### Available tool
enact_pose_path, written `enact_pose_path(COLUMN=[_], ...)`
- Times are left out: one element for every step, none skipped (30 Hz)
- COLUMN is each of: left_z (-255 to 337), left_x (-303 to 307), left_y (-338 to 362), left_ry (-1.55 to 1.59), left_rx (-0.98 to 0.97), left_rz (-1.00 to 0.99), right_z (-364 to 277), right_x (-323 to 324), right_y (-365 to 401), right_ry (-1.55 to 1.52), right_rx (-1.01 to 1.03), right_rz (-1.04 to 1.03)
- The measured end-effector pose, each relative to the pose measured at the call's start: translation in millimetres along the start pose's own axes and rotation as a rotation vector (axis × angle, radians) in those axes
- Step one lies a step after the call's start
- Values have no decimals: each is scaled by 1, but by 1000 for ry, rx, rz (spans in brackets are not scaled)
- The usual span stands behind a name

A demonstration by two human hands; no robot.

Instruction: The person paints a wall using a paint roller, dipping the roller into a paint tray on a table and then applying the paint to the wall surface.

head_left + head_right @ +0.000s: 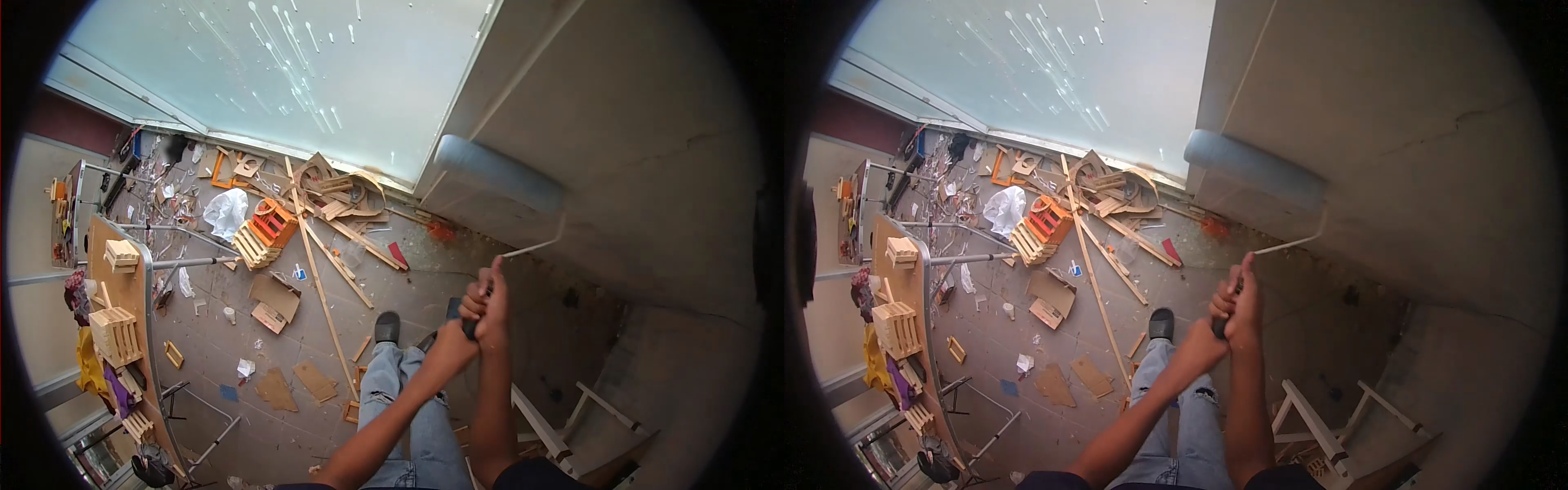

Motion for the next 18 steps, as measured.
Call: enact_pose_path(left_z=[11, 16, 4, -10, -25, -41, -54, -73, -94, -109, -118, -122, -120, -117, -112, -112, -108, -112], left_x=[3, 4, 1, 0, -1, -3, 2, 1, 0, -2, 0, 7, 13, 15, 15, 13, 11, 6], left_y=[8, 11, 1, -11, -26, -40, -56, -73, -90, -104, -113, -120, -122, -118, -107, -96, -83, -69], left_ry=[3, 5, -17, -7, 3, 11, -58, -72, -89, -103, -75, -50, -24, -27, -30, -34, -61, -91], left_rx=[16, 31, 74, 42, 11, -18, 47, 65, 81, 92, 145, 193, 238, 220, 205, 189, 136, 79], left_rz=[-30, -62, -61, -36, -14, 4, -48, -18, 10, 39, -19, -76, -129, -124, -120, -116, -94, -73], right_z=[-7, -10, -9, -4, 4, 12, 22, 32, 44, 54, 65, 77, 79, 79, 80, 80, 79, 80], right_x=[-8, -12, -11, -6, 3, 13, 20, 32, 45, 57, 69, 78, 75, 76, 75, 74, 71, 69], right_y=[11, 15, 9, -3, -20, -38, -55, -77, -100, -119, -137, -154, -159, -157, -148, -136, -122, -101], right_ry=[18, 35, 67, 59, 49, 37, 32, 14, -7, -25, -46, -69, -89, -87, -87, -85, -68, -54], right_rx=[20, 41, 61, 54, 45, 38, 10, -32, -71, -107, -115, -121, -125, -137, -151, -163, -157, -146], right_rz=[-5, -9, 52, 55, 59, 67, 118, 114, 110, 104, 153, 198, 237, 228, 222, 214, 231, 245])
Point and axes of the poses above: each hand's wrist, its own y-axis away from the middle knuckle, its own x-axis out of the back of the hand, z = x × y, the point moved 2 cm from there along -y, towards the middle knuckle, and after that the axes turned 3 degrees about -x, right-handed, at the moved point
